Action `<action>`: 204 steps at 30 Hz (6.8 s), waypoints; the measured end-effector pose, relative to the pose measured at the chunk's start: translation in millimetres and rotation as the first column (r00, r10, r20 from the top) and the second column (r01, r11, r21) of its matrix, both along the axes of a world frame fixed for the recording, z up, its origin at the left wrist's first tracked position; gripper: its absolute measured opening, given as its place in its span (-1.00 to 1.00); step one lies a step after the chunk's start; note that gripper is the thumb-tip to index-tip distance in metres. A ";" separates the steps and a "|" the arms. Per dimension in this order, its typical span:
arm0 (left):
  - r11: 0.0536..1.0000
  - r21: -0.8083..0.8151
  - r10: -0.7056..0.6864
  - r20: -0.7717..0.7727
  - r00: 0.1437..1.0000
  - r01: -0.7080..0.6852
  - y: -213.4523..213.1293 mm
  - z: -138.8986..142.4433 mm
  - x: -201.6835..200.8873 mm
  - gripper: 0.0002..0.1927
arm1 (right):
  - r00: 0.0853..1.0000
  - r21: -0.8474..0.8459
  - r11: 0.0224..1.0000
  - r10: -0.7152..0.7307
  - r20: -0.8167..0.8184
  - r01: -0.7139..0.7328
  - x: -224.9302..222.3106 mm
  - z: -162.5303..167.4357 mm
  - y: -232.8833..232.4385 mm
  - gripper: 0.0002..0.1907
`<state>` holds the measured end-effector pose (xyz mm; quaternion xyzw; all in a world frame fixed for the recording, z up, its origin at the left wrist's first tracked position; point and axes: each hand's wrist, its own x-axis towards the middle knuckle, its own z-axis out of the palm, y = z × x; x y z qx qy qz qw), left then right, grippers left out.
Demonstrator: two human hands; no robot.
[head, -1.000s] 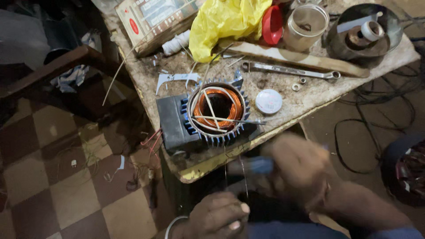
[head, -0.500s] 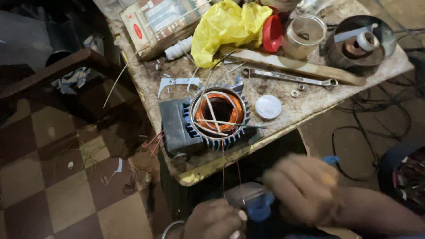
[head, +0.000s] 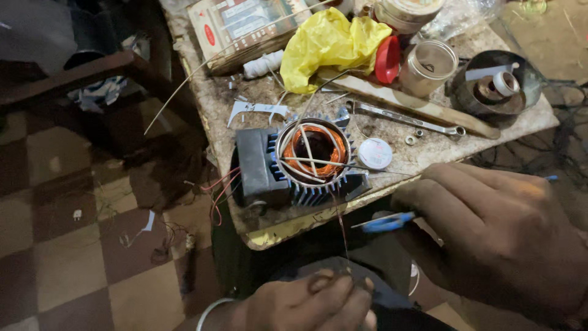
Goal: The person works on a motor stator on a cluttered workbench, inserting white strips into the slots between the copper coils and pressing them down by hand to line the slots. They reposition the wires and strips repeatedly, then pick up scissors and continue fitting the strips around the winding.
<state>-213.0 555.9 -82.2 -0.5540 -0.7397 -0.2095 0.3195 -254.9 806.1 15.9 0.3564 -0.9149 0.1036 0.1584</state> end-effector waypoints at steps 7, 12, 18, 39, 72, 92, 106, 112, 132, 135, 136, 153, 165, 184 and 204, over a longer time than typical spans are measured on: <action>0.983 -0.171 0.027 -0.199 0.980 -0.062 -5.4 16.2 -2.1 -0.90 | 0.959 0.250 0.935 0.276 -0.065 -0.252 -5.9 2.8 -21.0 -0.69; 0.975 -0.215 -0.003 -0.262 0.965 -0.055 -6.4 17.4 0.8 -0.91 | 0.927 0.370 0.891 0.339 -0.160 -0.262 -6.4 -7.8 -33.0 -0.73; 0.988 -0.151 -0.035 -0.142 0.989 0.013 -10.6 -1.9 3.5 -0.93 | 0.939 0.236 0.947 0.269 -0.217 -0.216 -8.9 -28.9 -38.7 -0.87; 0.888 0.365 -0.227 0.878 0.422 -0.280 18.4 -9.7 16.0 -0.88 | 0.943 -0.004 0.979 0.197 -0.268 -0.205 3.4 -63.6 -20.2 -0.82; 0.842 -0.098 0.454 -0.403 0.795 -0.530 -11.7 17.0 22.9 -0.73 | 0.952 0.546 0.823 0.271 -0.142 -0.153 -9.5 16.2 -60.4 -0.76; 0.868 -0.018 0.449 -0.402 0.798 -0.497 -22.3 3.1 10.2 -0.73 | 0.967 0.469 0.860 0.250 -0.043 -0.201 -14.6 16.3 -76.2 -0.84; 0.935 0.062 0.350 -0.324 0.879 -0.349 -49.4 -34.6 -8.4 -0.90 | 0.938 0.257 0.917 0.336 -0.083 -0.306 -10.8 -20.0 -33.7 -0.78; 0.985 0.146 0.095 0.009 0.995 -0.096 -65.4 17.0 -50.4 -0.76 | 0.982 0.008 0.984 0.178 -0.068 -0.178 -10.2 -16.2 -20.3 -0.78; 0.917 0.182 0.399 -0.446 0.801 -0.355 7.8 -40.4 -50.8 -0.82 | 0.982 -0.249 0.951 0.165 -0.090 -0.182 -34.3 -70.6 20.9 -0.76; 0.856 0.297 0.517 -0.490 0.701 -0.424 24.2 -48.9 -43.9 -0.80 | 0.987 -0.143 0.979 0.133 -0.085 -0.144 -41.1 -61.1 9.3 -0.76; 0.836 0.320 0.549 -0.488 0.679 -0.446 26.4 -49.5 -42.4 -0.81 | 0.993 -0.126 0.987 0.093 -0.074 -0.102 -47.3 -58.9 3.0 -0.80; 0.856 0.246 0.516 -0.465 0.720 -0.455 41.9 -53.3 -33.6 -0.89 | 0.945 0.146 0.956 0.277 -0.176 -0.253 -59.2 -17.3 24.7 -0.86; 0.873 0.224 0.488 -0.442 0.753 -0.434 48.0 -56.1 -30.6 -0.85 | 0.937 0.260 0.930 0.309 -0.165 -0.261 -75.8 4.4 19.1 -0.83; 0.973 0.179 0.121 0.150 0.981 -0.148 -4.0 -96.6 -19.2 -0.74 | 0.851 -0.247 0.908 -0.183 0.493 0.338 -42.7 -187.1 49.4 -0.74; -0.215 -0.568 -0.392 0.795 -0.463 -0.794 -253.7 -415.5 13.3 -0.36 | 0.249 0.151 0.986 -0.163 0.955 0.067 -42.1 -429.3 -217.7 -0.64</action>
